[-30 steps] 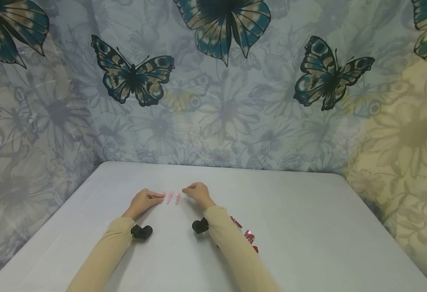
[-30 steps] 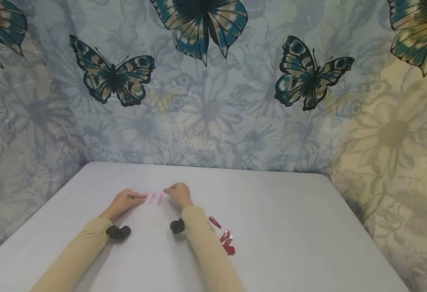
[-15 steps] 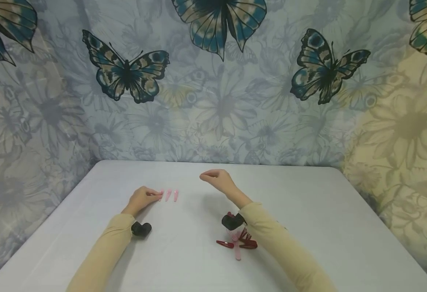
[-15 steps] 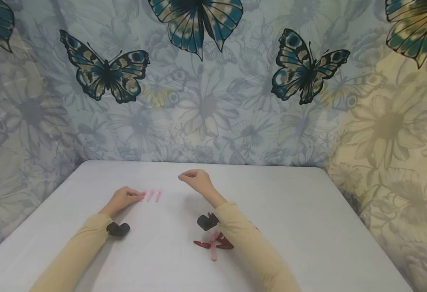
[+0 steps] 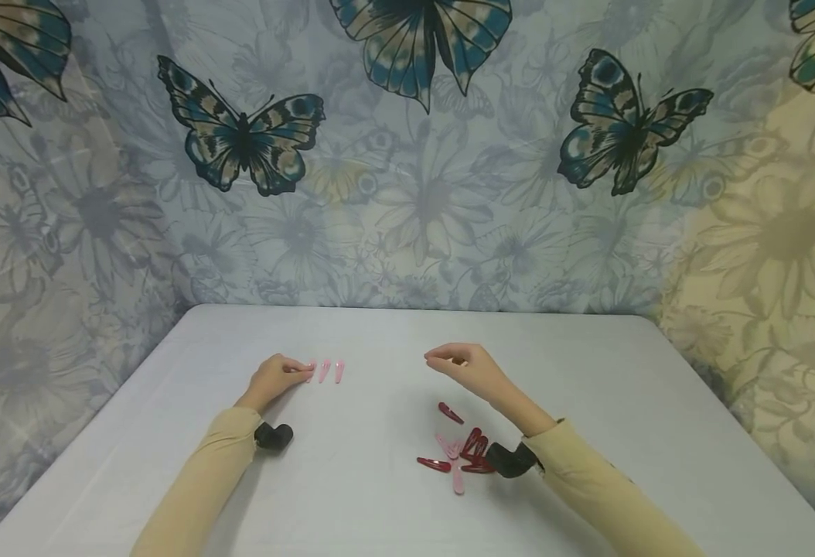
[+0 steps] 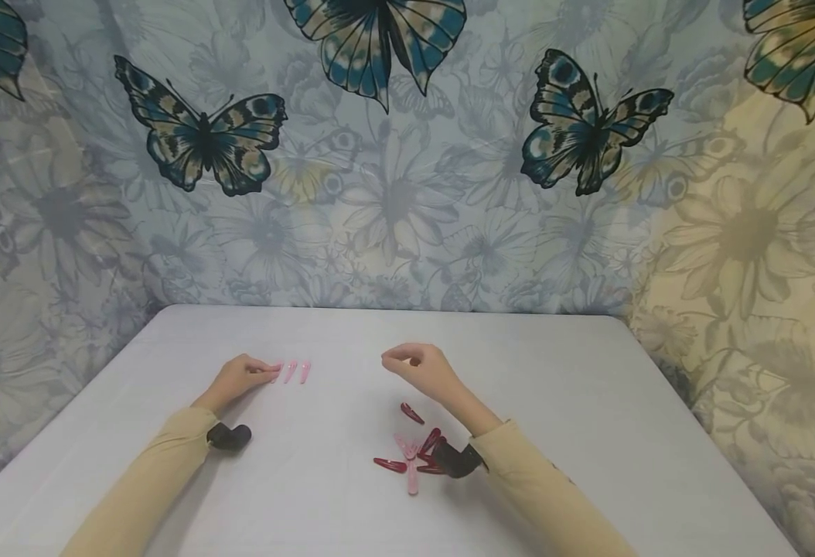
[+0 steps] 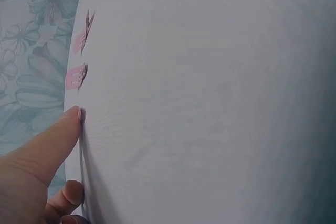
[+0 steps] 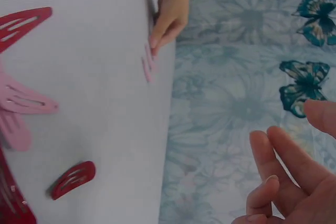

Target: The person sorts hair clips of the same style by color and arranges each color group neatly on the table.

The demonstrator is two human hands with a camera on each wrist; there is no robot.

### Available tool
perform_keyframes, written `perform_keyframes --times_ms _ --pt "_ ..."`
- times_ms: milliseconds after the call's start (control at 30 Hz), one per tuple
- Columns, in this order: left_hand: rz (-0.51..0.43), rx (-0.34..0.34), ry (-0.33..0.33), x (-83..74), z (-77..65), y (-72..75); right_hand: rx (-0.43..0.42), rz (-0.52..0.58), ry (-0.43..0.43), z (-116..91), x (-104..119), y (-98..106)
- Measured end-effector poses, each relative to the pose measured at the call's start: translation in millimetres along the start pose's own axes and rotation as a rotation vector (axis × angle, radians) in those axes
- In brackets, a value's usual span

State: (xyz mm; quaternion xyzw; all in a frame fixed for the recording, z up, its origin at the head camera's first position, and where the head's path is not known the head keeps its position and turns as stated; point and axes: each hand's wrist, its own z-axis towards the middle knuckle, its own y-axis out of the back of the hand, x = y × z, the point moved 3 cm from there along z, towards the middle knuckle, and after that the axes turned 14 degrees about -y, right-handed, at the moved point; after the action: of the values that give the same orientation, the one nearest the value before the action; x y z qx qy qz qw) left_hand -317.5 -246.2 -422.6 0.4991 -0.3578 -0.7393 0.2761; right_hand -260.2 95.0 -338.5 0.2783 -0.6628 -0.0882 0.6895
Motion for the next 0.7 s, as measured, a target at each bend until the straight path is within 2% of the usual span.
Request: perform_keyframes --times_ms 233,300,400,567,700 --pt "-0.006 0.002 0.015 -2.0 0.4 -1.0 -0.019 0.057 0.021 -42.7 4.6 -1.0" --pt "-0.015 0.004 0.007 -1.8 1.0 -0.2 -0.03 0.048 0.039 -48.4 3.8 -1.9" --pt "-0.021 0.005 -0.008 -1.3 1.9 0.5 -0.021 0.028 0.089 -47.5 -11.3 -3.0" --pt "-0.008 -0.003 -0.02 0.4 1.5 1.1 0.125 -0.02 0.195 -40.3 -42.2 -7.1" --pt "-0.014 -0.001 -0.035 0.4 1.2 0.5 0.229 -0.068 0.225 -37.2 -59.1 -8.1"
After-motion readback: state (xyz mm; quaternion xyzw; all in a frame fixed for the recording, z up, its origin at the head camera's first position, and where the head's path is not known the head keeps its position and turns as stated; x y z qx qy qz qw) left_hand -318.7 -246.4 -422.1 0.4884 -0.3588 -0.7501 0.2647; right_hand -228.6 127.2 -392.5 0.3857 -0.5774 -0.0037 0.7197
